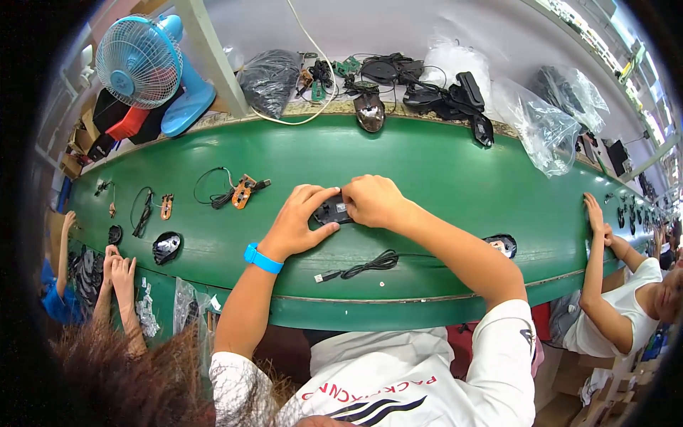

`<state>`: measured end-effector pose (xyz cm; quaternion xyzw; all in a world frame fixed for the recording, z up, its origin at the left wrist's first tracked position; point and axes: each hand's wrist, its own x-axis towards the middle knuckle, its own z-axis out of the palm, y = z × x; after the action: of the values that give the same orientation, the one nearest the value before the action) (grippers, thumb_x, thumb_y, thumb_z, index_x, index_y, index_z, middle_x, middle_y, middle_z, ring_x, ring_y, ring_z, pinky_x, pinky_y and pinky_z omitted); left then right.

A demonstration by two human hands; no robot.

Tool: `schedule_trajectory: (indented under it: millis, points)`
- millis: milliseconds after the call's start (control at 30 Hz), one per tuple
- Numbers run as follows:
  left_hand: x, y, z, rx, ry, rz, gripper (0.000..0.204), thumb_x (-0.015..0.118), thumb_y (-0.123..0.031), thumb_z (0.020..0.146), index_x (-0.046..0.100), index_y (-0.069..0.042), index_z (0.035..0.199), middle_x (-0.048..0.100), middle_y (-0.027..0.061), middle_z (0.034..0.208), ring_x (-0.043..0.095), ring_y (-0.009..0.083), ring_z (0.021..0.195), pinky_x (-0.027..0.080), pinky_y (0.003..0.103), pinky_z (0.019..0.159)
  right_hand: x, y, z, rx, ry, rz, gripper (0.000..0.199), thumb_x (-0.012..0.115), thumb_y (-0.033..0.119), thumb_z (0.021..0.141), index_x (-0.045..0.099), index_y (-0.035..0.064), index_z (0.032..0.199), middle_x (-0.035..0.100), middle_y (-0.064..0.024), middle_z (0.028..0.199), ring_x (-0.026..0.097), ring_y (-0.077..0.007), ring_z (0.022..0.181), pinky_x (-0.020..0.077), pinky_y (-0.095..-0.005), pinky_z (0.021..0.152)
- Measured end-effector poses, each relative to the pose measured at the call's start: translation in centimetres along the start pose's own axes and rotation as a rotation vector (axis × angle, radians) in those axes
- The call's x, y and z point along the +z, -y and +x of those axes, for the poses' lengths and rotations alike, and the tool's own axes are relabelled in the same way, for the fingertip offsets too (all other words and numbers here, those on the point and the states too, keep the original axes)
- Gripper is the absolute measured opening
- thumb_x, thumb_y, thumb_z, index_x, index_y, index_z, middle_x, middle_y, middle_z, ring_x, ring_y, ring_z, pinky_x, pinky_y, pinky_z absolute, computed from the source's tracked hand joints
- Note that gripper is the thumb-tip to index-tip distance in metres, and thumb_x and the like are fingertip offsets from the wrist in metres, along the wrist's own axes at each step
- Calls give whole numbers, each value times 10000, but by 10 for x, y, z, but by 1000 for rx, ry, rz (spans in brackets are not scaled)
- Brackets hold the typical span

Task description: Assembling internal components and casing of computer mice on a production line.

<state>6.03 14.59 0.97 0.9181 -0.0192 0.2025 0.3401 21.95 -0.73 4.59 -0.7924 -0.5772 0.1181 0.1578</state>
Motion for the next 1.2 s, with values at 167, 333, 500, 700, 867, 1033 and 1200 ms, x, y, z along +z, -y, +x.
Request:
schedule_trajectory:
  millis: [167, 333, 500, 700, 867, 1033, 1200]
  points:
    - [0, -5, -2, 31, 13, 33, 614, 850, -222, 753, 646, -147, 1327, 576, 162, 1271, 525, 372, 1225, 446, 468, 1065, -19, -2, -26, -39, -268, 51, 162, 702, 163, 836, 736, 82, 972, 666, -85, 840, 667, -297, 755, 537, -417, 675]
    - [1, -7, -2, 59, 36, 131, 568, 832, -233, 790, 655, -140, 1322, 538, 184, 1348, 493, 395, 1272, 435, 492, 1078, -26, -24, -85, -68, -398, 158, 146, 724, 127, 840, 727, 69, 973, 630, -74, 795, 600, -215, 618, 483, -345, 567]
    - [-4, -15, 3, 55, 20, 125, 544, 823, -233, 792, 663, -142, 1304, 538, 192, 1344, 489, 401, 1277, 443, 485, 1073, -13, -45, -124, -24, -495, 135, 122, 724, 59, 822, 721, 59, 944, 624, -74, 775, 583, -204, 599, 469, -331, 545]
    - [-44, 11, 4, -2, -188, 236, 518, 795, -184, 786, 666, -122, 1283, 582, 174, 1264, 522, 378, 1223, 466, 469, 1036, -15, -38, -132, -98, -608, 151, 76, 717, 29, 799, 699, 55, 868, 634, -74, 761, 640, -246, 638, 511, -358, 565]
    - [-95, 54, -28, -355, -489, 580, 513, 800, -178, 762, 679, -96, 1254, 622, 140, 1155, 558, 347, 1102, 483, 458, 993, -4, -37, -133, -171, -596, 109, 78, 708, 8, 790, 701, 48, 856, 644, -77, 754, 636, -240, 613, 503, -351, 546]
    - [-96, 52, -37, -420, -270, 560, 451, 827, -215, 746, 729, -70, 1162, 634, 120, 1135, 561, 334, 1080, 485, 451, 987, 0, -33, -132, -185, -572, 116, 83, 703, -1, 793, 707, 35, 868, 657, -93, 763, 653, -253, 631, 514, -347, 565]
    - [-85, 64, -36, -435, -228, 598, 405, 843, -227, 736, 758, -56, 1093, 637, 125, 1135, 559, 327, 1089, 495, 447, 972, 0, -36, -132, -199, -578, 123, 75, 704, 13, 799, 709, 35, 871, 657, -93, 767, 651, -254, 631, 515, -348, 568]
